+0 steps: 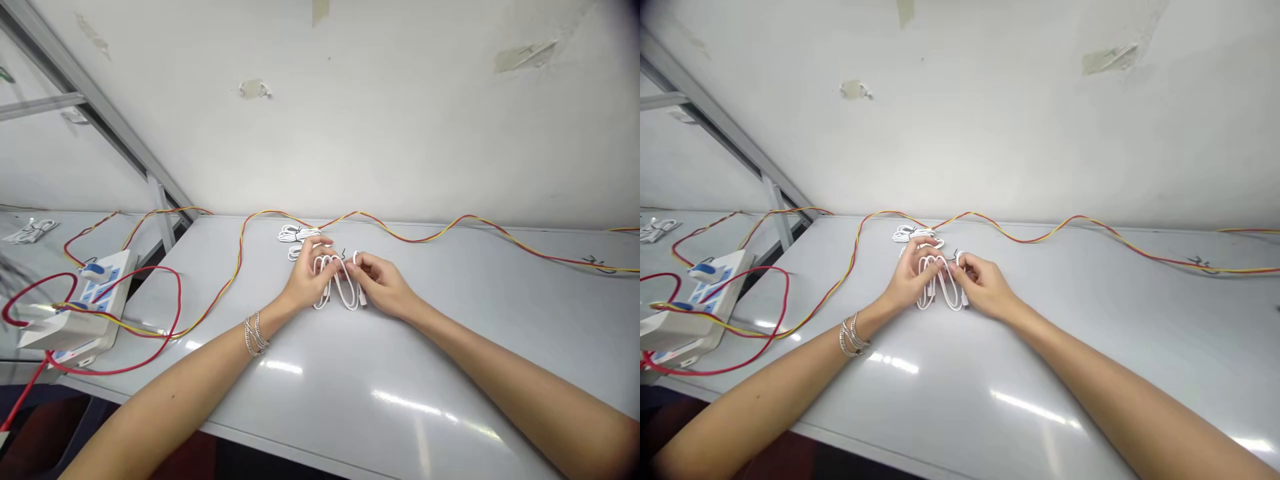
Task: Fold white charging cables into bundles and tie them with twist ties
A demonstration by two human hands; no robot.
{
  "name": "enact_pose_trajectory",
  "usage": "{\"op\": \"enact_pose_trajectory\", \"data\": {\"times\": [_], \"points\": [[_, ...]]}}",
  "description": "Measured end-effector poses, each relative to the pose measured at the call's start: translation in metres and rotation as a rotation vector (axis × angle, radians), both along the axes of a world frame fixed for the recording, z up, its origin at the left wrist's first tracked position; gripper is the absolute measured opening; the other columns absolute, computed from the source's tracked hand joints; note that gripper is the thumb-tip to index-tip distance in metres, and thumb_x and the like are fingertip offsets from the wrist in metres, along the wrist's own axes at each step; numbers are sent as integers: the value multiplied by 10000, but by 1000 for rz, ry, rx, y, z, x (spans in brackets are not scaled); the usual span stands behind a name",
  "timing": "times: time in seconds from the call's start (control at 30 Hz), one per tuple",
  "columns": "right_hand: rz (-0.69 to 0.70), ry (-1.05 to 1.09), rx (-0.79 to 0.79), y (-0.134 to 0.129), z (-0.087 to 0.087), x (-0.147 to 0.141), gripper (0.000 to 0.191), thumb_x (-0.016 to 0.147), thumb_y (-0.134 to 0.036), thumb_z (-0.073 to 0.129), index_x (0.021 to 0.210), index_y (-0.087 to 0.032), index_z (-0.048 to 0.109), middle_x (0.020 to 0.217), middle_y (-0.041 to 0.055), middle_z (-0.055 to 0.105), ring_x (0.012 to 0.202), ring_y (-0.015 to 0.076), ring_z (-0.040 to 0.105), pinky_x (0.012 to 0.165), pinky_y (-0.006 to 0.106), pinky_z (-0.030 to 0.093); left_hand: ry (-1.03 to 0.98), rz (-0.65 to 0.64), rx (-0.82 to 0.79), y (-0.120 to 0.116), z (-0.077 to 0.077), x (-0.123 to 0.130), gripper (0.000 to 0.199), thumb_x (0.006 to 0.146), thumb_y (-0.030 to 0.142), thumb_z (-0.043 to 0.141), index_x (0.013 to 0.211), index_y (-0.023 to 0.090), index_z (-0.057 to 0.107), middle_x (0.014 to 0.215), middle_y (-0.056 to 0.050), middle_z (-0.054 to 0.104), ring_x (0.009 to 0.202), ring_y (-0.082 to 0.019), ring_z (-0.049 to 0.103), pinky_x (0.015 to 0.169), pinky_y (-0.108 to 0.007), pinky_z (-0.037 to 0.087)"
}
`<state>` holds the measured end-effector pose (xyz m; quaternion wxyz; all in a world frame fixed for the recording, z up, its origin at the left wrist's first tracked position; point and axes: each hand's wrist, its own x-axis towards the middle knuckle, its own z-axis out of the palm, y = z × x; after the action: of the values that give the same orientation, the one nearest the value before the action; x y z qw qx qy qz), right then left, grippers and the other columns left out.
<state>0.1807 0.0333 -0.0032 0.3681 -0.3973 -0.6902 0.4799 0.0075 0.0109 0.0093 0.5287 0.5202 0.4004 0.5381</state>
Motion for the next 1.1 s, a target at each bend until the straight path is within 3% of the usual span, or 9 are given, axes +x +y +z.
{"op": "enact_pose_trajectory", "data": {"times": [0.1,0.23,0.4,0.53,0.67,0.83,0.97,1.03,1.1], "points": [[9,32,9,-1,-2,0,368,850,-561,625,829,-229,468,819,26,658,696,155,594,560,276,446,22,5,37,0,2,0,514,757,382,772,1090,203,424,854,14,579,670,-106,610,678,-246,493],[19,77,3,-1,-4,0,354,846,-476,675,920,-240,423,1039,60,692,783,166,646,628,295,478,48,8,39,0,2,0,467,789,381,740,1090,202,431,861,6,587,650,-92,564,645,-230,473],[13,59,21,-1,-3,1,368,840,-456,688,859,-234,395,950,25,672,649,109,552,589,263,427,83,-11,58,0,-2,-2,414,839,348,688,1114,195,421,894,-10,597,713,-100,575,684,-231,472],[13,-76,92,-2,2,1,325,833,-472,679,879,-222,476,810,-22,585,533,74,408,518,248,353,132,-22,107,1,-6,-3,364,872,324,653,1131,191,434,930,-38,605,886,-142,599,765,-247,469],[26,-210,191,-4,6,-1,340,794,-469,707,953,-214,550,794,-19,599,552,88,430,541,252,364,191,10,249,-2,-4,-2,303,902,306,609,1142,189,465,989,-54,580,977,-160,571,913,-293,449],[115,-200,233,-3,3,-2,361,731,-345,741,1035,-200,613,908,27,664,741,164,568,652,286,435,425,-57,438,-18,6,4,309,919,274,537,1211,187,483,1108,-108,573,1039,-217,559,965,-366,422],[124,-107,124,-1,2,-2,187,761,-317,691,908,-205,668,796,9,650,665,147,530,611,288,430,722,11,616,-25,12,17,334,866,283,592,1180,183,537,1116,-131,633,1082,-277,574,1023,-475,331],[123,-78,88,-1,4,-2,148,784,-331,671,876,-216,671,765,4,635,636,142,510,586,290,426,755,89,689,-31,26,23,310,848,300,624,1128,178,569,1102,-139,653,1103,-297,584,1038,-511,318],[115,-88,78,-2,8,-1,130,794,-343,674,814,-215,658,731,10,618,625,147,502,571,296,420,689,124,720,-48,51,27,216,860,263,624,1053,170,597,1054,-135,672,1038,-272,617,975,-477,400]]}}
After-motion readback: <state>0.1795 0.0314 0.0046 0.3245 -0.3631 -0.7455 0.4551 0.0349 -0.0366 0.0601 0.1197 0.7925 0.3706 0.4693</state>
